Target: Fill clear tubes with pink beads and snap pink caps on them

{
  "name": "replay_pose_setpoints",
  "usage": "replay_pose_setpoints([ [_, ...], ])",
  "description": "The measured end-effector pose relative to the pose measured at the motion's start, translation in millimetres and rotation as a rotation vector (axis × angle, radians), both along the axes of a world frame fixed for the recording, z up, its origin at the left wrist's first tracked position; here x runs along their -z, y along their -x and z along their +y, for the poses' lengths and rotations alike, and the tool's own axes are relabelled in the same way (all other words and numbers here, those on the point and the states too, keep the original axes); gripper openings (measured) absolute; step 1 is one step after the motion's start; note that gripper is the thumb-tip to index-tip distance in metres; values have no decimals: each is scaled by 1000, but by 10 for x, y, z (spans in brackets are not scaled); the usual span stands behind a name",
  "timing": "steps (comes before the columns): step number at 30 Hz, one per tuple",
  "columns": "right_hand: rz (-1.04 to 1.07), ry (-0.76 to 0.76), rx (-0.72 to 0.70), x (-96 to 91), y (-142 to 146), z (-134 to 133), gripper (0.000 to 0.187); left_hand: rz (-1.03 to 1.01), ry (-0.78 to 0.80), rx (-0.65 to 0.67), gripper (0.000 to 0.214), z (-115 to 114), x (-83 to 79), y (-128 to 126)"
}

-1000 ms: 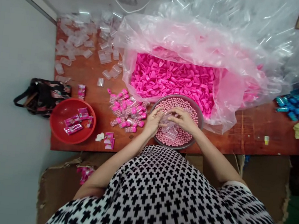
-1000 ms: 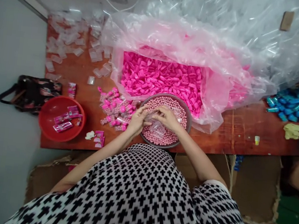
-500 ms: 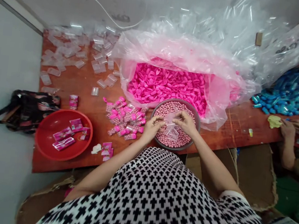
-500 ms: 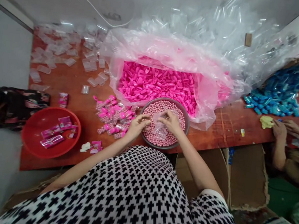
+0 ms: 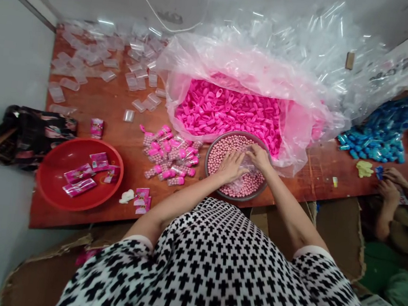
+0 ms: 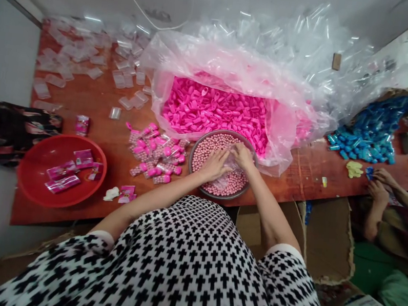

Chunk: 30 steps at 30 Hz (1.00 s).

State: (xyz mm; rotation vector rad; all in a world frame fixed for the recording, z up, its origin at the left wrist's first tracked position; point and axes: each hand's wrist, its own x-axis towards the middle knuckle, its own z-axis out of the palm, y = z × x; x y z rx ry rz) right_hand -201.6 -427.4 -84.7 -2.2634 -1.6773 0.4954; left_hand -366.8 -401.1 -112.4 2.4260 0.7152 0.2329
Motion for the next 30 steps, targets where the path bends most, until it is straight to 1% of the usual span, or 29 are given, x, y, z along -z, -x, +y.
replay_pose_setpoints([
  [2,-62,-16,-58,-53,-77,-7,26,-2,26,59,72,-36,-34,-50],
  [4,-118,-43,-146,-93,-93,94,25,-21,32,146,70,-38,-70,-66],
  [6,-123,-31,-215,-88,-53,254,19,-73,18,215,65,-27,-89,-12],
  [8,-78,9,-253,-22,24,405,16,-141,22,212,59,-18,-79,123],
  [10,-17,40,-280,90,110,499,18,-217,64,132,51,-11,-40,318],
  [12,49,52,-302,209,174,522,15,-299,119,-12,43,6,20,519],
  [14,124,60,-310,297,194,489,10,-379,151,-175,38,44,87,667],
  [16,193,60,-304,333,175,428,13,-431,170,-307,35,99,140,725],
  [18,353,33,-276,321,146,360,19,-452,207,-394,34,160,159,691],
  [21,674,-40,-205,262,153,260,25,-473,287,-445,38,235,105,539],
  [23,791,-78,-152,218,203,192,30,-500,332,-437,37,268,37,431],
  [25,835,-106,-103,164,265,123,34,-535,391,-427,30,291,-19,352],
  [27,831,-125,-76,81,305,55,40,-581,488,-429,26,306,-45,314],
  [29,763,-147,-93,-39,304,-1,47,-638,599,-424,27,318,-47,312],
  [30,713,-157,-128,-111,289,-22,50,-661,653,-411,30,323,-45,321],
])
